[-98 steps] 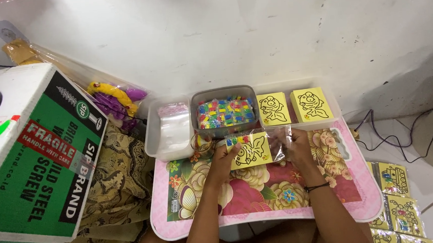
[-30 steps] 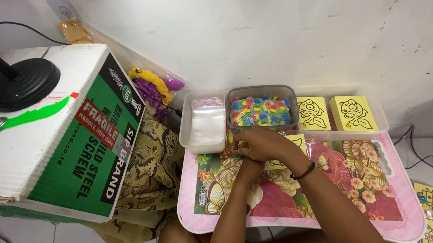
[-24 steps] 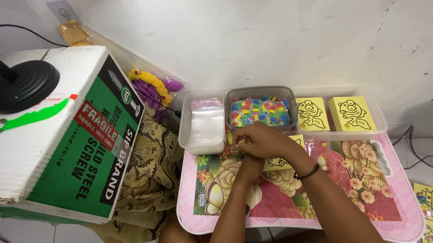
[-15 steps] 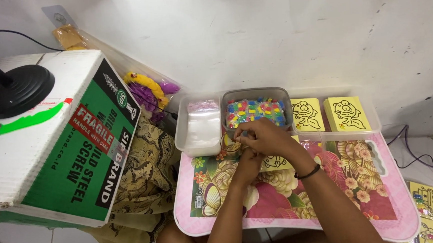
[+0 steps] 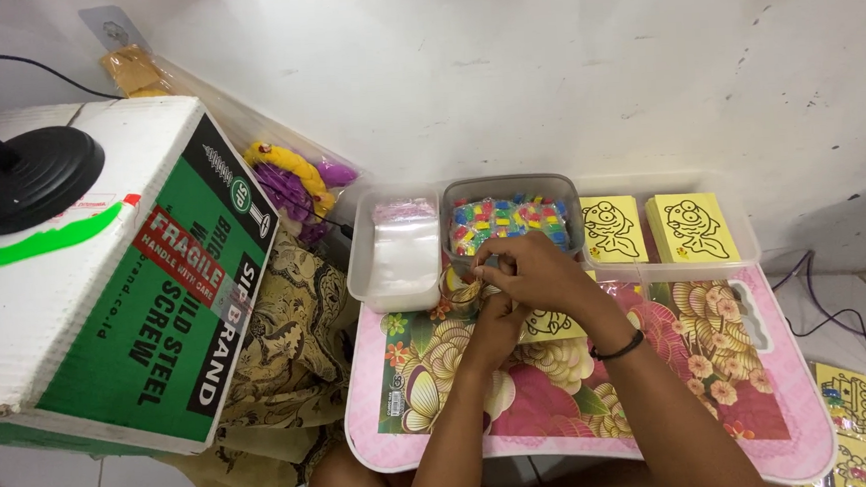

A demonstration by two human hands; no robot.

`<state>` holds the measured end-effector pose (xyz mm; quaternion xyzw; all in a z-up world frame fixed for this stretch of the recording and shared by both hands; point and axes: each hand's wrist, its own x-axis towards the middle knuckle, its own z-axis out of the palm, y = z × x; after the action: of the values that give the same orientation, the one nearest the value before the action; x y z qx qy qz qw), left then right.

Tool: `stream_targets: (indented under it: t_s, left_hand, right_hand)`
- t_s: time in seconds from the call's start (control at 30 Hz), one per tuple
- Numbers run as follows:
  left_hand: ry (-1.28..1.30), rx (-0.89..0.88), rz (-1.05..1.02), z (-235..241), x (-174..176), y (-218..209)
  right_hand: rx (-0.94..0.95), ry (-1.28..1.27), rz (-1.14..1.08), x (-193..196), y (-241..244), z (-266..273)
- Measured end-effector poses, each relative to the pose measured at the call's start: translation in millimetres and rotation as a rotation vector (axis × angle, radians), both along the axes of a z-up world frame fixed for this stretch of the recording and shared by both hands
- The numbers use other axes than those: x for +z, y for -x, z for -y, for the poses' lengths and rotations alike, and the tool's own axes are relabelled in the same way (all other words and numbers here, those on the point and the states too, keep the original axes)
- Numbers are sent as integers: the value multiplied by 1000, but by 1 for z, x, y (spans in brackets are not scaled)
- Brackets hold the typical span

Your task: The person assembles small mosaic kits by placing a yellow card with a fish outline into a clear plastic bag, adding colorful beads, and sealing the bag. The person repeats this process for multiple kits, placing finished units on the floor.

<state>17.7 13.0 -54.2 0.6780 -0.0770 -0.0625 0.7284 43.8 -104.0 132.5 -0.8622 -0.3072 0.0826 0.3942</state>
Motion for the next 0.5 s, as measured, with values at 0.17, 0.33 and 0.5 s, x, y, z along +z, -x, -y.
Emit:
stream_targets:
  t_s: [0.17, 0.33, 0.5]
  left_hand:
    - [25, 2, -18, 3, 12, 3]
    - [1, -8, -8, 2, 27, 9]
    - [-7, -22, 9, 0, 48, 14]
  right_hand:
    - [2, 2, 18, 3, 1, -1]
    - [23, 42, 21, 3, 0, -4]
    - [39, 55, 14, 1, 1, -3]
